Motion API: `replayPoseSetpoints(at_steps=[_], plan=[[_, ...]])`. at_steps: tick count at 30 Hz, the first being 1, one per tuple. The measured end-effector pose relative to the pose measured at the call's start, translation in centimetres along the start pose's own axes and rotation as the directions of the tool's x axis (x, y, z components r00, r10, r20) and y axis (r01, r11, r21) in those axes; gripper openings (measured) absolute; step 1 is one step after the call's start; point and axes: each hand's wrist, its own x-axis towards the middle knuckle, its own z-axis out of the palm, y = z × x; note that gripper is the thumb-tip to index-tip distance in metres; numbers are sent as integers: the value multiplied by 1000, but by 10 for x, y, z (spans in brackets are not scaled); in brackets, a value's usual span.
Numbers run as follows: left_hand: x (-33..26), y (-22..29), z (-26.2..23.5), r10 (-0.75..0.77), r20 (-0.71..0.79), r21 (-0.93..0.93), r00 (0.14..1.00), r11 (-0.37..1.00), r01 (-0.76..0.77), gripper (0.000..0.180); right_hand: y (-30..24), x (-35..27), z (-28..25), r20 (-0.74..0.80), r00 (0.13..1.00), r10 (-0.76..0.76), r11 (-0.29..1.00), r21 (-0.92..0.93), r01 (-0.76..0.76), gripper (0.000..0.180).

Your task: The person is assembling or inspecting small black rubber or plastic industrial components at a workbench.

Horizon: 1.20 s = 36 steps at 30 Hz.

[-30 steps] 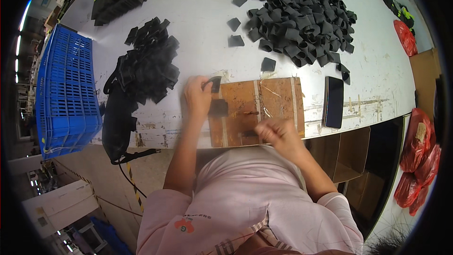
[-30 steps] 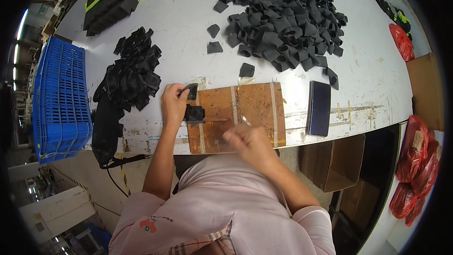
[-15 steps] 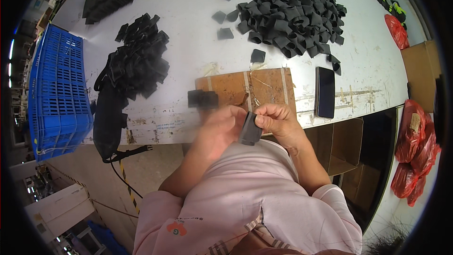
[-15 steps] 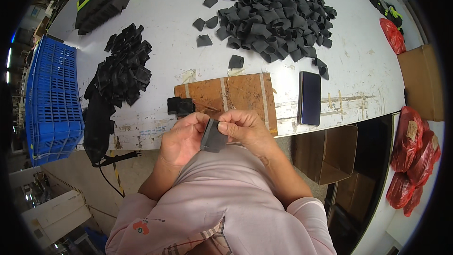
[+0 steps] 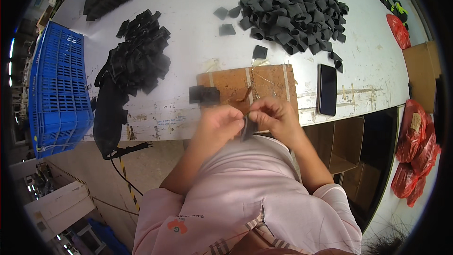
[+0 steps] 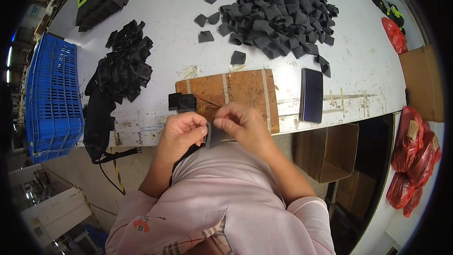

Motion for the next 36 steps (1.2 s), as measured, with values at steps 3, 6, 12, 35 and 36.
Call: replayPoseSetpoints(at_steps=[3,6,12,35,36], plan=[[2,-24,12,304,-301,104,904,953,-285,8,2,-2,20,-227,652,-723,468,-856,221,18],[5,-19,27,551,-246,423,797,801,-423,9,11,-5,28,-254,762,-596,699,-632,336,16],[14,-21,40,747,-434,587,504,659,-471,8,18,10,32,-140,579,-803,337,-909,247,11],[22,20,0,216,232,-953,948,247,177,16,-56,28,10,57,979,-194,980,47,192,31],[23,14,0,159,167,-932,973,349,103,17,-50,28,7,67,983,-170,985,42,168,32]])
